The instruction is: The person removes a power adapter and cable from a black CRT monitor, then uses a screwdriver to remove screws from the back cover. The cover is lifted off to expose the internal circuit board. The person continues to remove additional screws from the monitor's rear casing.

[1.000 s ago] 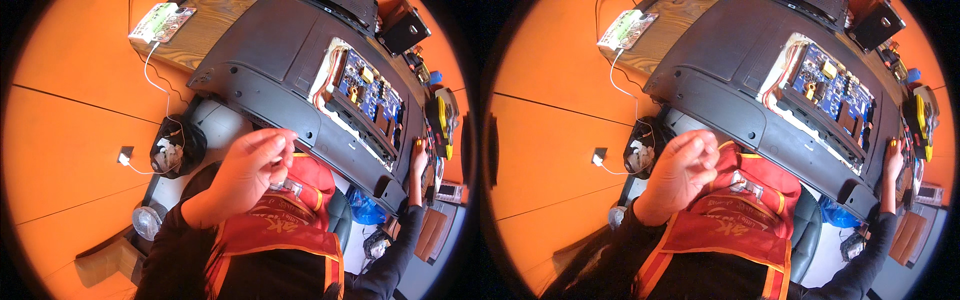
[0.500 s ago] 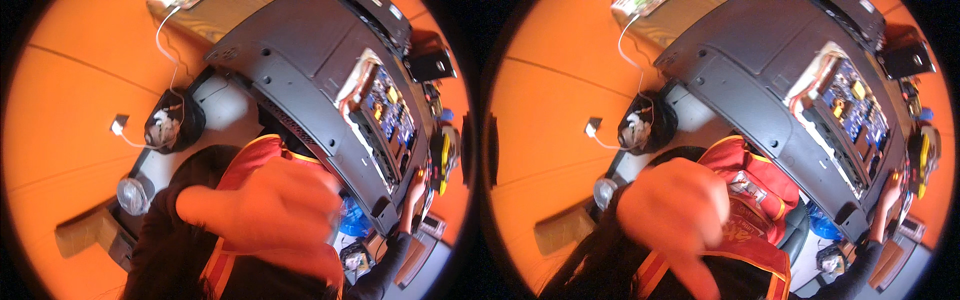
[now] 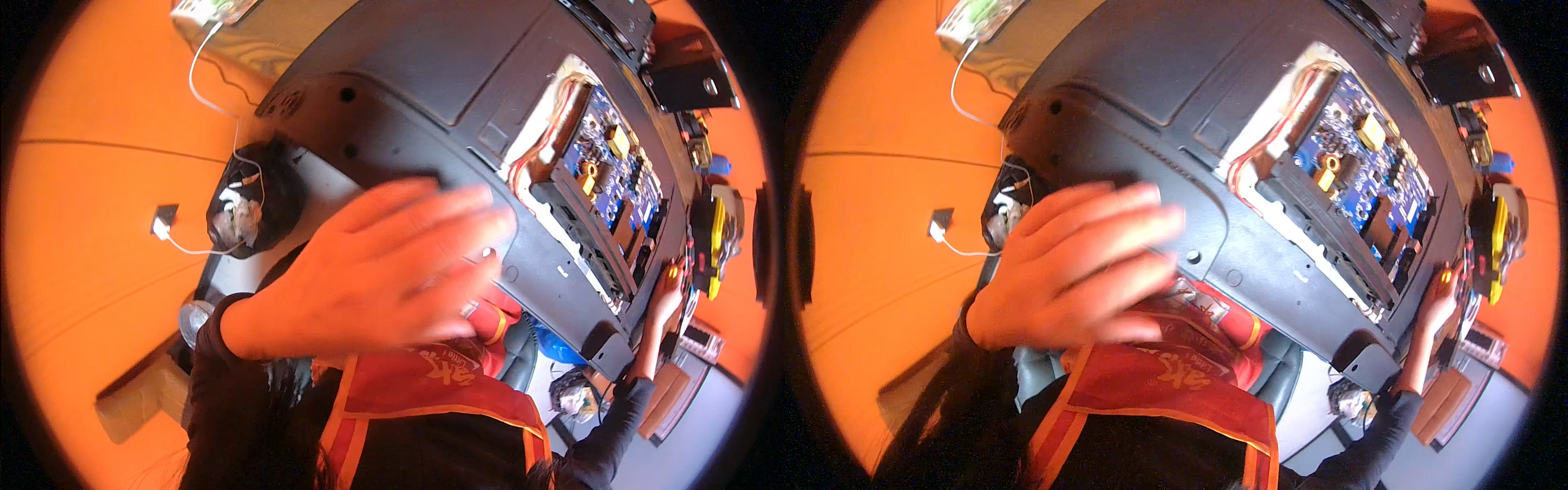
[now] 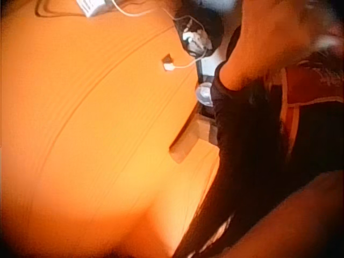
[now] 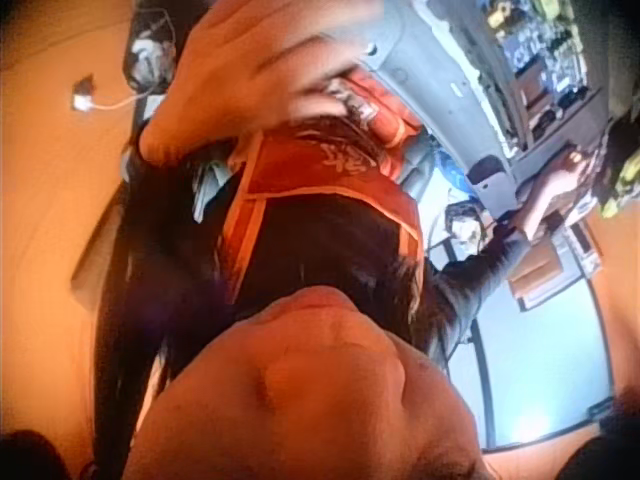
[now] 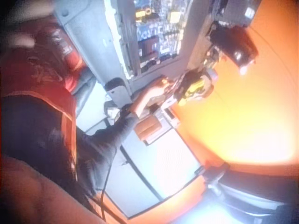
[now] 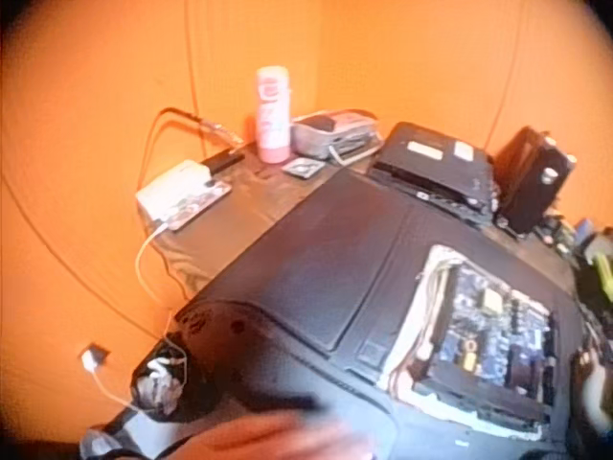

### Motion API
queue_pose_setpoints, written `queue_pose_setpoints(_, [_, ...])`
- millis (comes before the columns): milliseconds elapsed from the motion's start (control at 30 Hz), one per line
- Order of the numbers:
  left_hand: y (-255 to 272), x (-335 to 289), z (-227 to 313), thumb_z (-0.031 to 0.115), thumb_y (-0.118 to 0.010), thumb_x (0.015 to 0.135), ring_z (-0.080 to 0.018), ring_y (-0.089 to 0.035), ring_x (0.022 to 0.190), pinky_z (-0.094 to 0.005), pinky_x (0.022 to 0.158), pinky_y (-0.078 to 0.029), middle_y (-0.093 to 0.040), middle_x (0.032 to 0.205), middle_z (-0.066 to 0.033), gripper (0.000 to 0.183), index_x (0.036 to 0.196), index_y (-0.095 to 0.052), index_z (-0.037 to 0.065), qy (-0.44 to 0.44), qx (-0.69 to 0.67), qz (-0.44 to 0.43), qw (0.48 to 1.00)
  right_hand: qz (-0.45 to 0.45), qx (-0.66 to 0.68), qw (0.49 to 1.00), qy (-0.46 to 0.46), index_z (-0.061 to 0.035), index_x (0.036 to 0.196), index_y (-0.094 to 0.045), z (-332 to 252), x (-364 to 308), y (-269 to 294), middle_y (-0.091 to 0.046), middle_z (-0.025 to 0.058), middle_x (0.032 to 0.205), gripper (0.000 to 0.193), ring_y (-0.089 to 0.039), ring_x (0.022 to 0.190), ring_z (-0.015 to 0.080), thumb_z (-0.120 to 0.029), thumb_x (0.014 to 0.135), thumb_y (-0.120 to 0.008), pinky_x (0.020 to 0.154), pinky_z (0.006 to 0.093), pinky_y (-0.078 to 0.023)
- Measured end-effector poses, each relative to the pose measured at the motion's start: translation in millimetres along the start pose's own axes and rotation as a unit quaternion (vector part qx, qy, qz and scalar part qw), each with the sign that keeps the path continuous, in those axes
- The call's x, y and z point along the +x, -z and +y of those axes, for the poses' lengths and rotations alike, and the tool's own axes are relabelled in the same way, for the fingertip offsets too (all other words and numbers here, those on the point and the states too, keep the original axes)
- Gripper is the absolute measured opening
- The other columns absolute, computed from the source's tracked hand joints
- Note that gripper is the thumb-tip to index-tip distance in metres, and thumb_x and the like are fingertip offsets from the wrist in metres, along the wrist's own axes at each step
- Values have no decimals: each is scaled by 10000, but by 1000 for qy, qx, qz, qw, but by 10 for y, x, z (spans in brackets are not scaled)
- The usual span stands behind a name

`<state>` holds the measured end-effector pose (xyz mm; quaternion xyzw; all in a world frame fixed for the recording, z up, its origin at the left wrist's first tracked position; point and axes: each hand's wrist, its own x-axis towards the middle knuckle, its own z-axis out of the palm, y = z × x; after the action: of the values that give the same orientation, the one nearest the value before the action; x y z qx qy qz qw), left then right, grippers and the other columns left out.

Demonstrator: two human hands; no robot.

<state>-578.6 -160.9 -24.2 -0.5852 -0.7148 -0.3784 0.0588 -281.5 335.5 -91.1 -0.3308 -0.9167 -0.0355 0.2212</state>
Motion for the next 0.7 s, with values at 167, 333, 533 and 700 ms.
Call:
queue_pose_setpoints(167, [-226,140,-186,309,-723,551,-229,-429,1114,-456,1007,-281,-491,1099,-101,690,1143,-500,32,39,130,-171,976,-52,-66,996,15,-101,1089,-529,-174,396,-20,-615,203,882,239,-615,795,356,-194,872,-497,633,416,-491])
queue_pose_setpoints(333, [-360,156,-358,298,-727,543,-234,-542,910,-406,888,-395,-540,986,-101,590,1036,-547,29,-23,167,-138,976,-62,-77,993,-62,-99,1139,-496,-238,475,-240,-605,233,881,276,-600,811,387,-220,895,-452,666,440,-475])
queue_pose_setpoints(533, [-338,128,-343,184,-601,673,-239,-552,854,-368,797,-436,-557,933,-86,332,970,-583,40,-74,212,-107,969,-45,-65,997,-16,-81,1075,-493,-240,432,-220,-589,238,824,228,-581,800,406,-225,903,-447,625,456,-457])
queue_pose_setpoints(700, [-371,212,-361,94,-565,654,-202,-517,745,-326,723,-434,-514,811,-74,286,924,-571,1,-57,167,-141,974,-57,-82,992,-75,-86,1091,-499,-259,462,-236,-596,226,845,245,-587,803,395,-228,895,-466,631,449,-462])
